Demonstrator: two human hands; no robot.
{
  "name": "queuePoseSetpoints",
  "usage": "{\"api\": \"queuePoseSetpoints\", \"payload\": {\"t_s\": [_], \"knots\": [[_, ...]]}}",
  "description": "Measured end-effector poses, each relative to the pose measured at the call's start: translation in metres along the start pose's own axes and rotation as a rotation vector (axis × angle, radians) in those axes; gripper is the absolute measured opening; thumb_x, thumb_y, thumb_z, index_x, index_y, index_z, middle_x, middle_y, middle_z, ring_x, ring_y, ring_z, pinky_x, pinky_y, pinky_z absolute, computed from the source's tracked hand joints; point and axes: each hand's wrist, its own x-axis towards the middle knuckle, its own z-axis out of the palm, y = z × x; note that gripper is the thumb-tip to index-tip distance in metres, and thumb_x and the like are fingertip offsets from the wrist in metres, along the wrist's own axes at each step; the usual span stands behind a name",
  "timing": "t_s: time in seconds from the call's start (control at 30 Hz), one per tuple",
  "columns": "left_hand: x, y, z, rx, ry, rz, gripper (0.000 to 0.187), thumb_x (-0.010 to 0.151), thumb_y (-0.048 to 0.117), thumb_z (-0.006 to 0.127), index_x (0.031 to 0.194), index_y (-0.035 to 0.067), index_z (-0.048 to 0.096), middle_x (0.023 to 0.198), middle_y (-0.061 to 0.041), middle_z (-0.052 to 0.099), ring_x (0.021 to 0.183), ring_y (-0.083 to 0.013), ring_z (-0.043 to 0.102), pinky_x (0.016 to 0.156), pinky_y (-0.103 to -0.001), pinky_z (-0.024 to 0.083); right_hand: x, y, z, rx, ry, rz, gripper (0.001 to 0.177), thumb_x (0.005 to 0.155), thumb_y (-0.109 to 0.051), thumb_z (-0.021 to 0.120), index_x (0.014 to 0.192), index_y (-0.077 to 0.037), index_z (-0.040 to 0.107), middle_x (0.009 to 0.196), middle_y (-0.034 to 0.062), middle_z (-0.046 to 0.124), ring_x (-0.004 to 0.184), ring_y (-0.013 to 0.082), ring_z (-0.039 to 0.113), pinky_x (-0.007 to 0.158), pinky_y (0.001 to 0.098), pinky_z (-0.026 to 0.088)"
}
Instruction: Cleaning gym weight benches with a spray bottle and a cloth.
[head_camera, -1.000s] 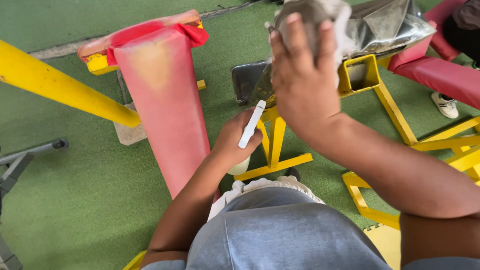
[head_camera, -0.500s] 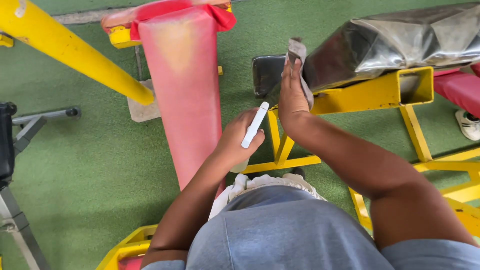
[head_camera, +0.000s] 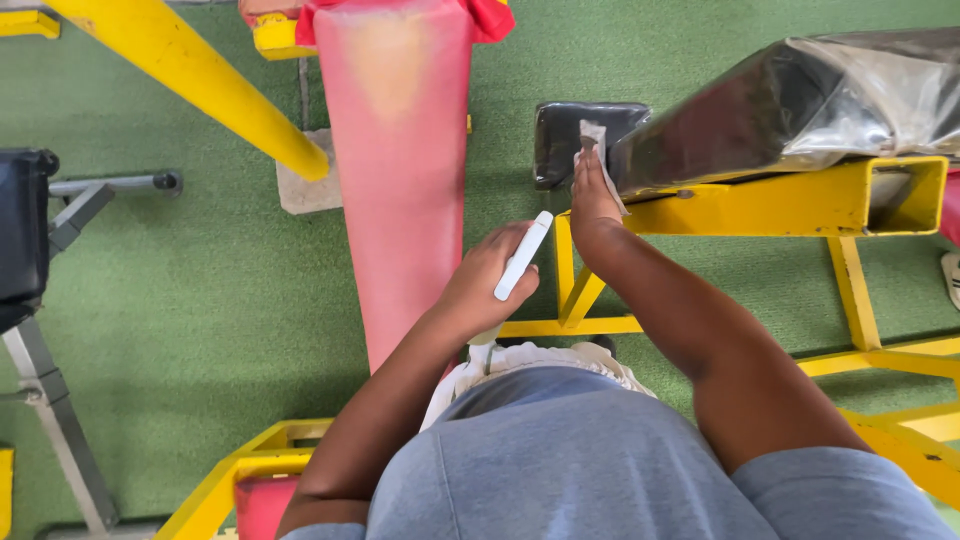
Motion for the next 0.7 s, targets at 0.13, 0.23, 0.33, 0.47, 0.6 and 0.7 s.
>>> {"api": "queuePoseSetpoints", "payload": {"t_s": [0.13,0.23,0.33,0.47,0.6,0.7], "knots": [[0.004,0.001,0.001,0.007,0.0,0.018,0.056,0.087,0.015,0.063,0.14,-0.001,0.052,0.139,-0.023,0.059,0.128,-0.0407,0.058,0.108,-0.045,0.047,-0.001,-0.002,0.014,0.098,0.099,0.074,0.065,0.098,-0.038,0.052,0.151,-0.002,0.046,0.163,0.0252,0.028,0.149,0.05,0.017,0.115,0.0658,0.006],[0.012,0.01,0.002,-0.018,-0.011,0.03,0.054,0.087,0.013,0.063,0.138,0.0,0.053,0.136,-0.023,0.061,0.125,-0.0404,0.06,0.106,-0.045,0.049,-0.054,0.034,-0.017,0.175,0.067,0.035,0.055,0.099,-0.033,0.052,0.145,-0.003,0.055,0.162,0.0208,0.035,0.152,0.0482,0.019,0.121,0.0592,0.006],[0.016,0.017,0.007,-0.046,-0.035,0.042,0.053,0.086,0.011,0.061,0.137,0.0,0.054,0.133,-0.021,0.063,0.122,-0.0398,0.063,0.103,-0.044,0.052,-0.109,0.06,-0.031,0.167,0.116,0.049,0.05,0.096,-0.031,0.054,0.138,-0.004,0.061,0.16,0.0175,0.042,0.151,0.0448,0.024,0.123,0.0563,0.005],[0.023,0.016,0.022,-0.056,-0.02,0.097,0.053,0.084,0.012,0.064,0.136,0.001,0.056,0.132,-0.022,0.064,0.12,-0.0406,0.063,0.101,-0.045,0.052,-0.145,0.06,0.001,0.13,0.526,0.196,0.055,0.089,-0.03,0.055,0.136,-0.002,0.063,0.151,0.0145,0.053,0.144,0.0329,0.038,0.121,0.0491,0.011],[0.027,0.025,0.031,-0.033,-0.03,0.131,0.052,0.084,0.013,0.065,0.135,0.002,0.057,0.131,-0.021,0.066,0.119,-0.041,0.064,0.1,-0.045,0.053,-0.187,0.052,0.015,0.174,0.644,0.234,0.058,0.088,-0.029,0.055,0.14,-0.004,0.061,0.148,0.0108,0.056,0.143,0.0259,0.042,0.121,0.0429,0.017],[0.029,0.033,0.037,-0.05,-0.051,0.135,0.048,0.087,0.014,0.067,0.132,0.002,0.059,0.13,-0.022,0.066,0.118,-0.0409,0.065,0.098,-0.046,0.053,-0.214,0.054,0.025,0.452,0.288,0.227,0.053,0.089,-0.026,0.053,0.139,-0.007,0.055,0.144,0.0125,0.054,0.136,0.0336,0.042,0.121,0.0551,0.018]]}}
